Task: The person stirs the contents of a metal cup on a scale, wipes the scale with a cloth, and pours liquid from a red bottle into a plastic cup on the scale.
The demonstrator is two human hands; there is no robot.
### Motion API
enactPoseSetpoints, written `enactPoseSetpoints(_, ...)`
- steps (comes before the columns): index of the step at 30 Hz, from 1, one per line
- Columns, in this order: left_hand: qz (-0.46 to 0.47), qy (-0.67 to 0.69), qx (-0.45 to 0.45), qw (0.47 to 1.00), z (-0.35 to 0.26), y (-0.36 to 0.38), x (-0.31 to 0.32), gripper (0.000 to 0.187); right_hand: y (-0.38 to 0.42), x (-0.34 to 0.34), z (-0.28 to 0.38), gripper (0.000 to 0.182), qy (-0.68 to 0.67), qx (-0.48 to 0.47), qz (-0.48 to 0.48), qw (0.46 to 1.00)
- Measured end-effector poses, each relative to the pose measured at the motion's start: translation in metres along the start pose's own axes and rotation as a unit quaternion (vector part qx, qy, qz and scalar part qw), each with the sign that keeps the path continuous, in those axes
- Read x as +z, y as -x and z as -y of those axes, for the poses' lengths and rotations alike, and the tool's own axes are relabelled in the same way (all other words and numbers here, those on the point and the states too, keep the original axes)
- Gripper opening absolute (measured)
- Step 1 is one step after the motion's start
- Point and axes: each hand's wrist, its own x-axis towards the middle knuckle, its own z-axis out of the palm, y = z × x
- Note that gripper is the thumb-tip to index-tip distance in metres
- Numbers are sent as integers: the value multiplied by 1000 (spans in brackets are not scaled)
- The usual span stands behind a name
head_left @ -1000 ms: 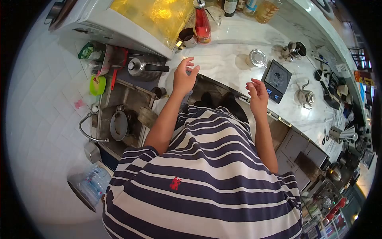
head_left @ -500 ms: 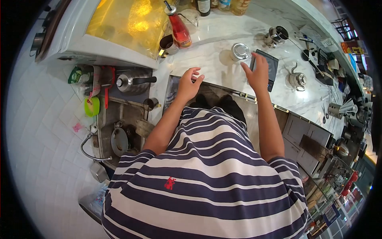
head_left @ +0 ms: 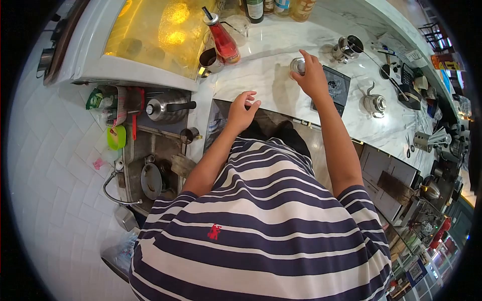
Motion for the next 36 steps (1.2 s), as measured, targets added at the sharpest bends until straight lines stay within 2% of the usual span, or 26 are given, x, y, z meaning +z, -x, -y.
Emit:
enactPoseSetpoints(5,-9,4,3,1000,5,0,-4,41,9,-4,5,89,18,0,8,1000)
enactPoseSetpoints(8,-7,5,3,1000,3,-4,-6,41,16,-5,-1,92,-17,39,19,999)
enactPoseSetpoints(11,1,6,4,1000,5,-9,-8,41,31,-16,-3,95,-57,92,-14,994)
enactPoseSetpoints(12,3,5,2,1000,4,-10,-8,41,32,-10,-16,90,-51,110,-27,992)
enactPoseSetpoints(15,12,8,-4,1000,3,-11,-8,41,36,1,-33,72,-149,229,-39,961)
enactPoseSetpoints(18,32,3,-7,999,1,-14,-9,42,32,13,-45,55,-286,299,-41,909)
enactPoseSetpoints(21,43,-5,-3,999,1,-15,-10,42,31,5,-35,39,-349,377,-3,858)
enactPoseSetpoints(30,39,-4,4,999,9,-14,-12,40,36,17,-43,21,-466,340,-14,817)
enactPoseSetpoints(33,41,-7,1,999,11,-13,-15,39,42,12,-36,18,-501,332,-39,799)
enactPoseSetpoints(36,42,-9,1,999,11,-12,-17,39,52,9,-35,20,-503,312,-51,804)
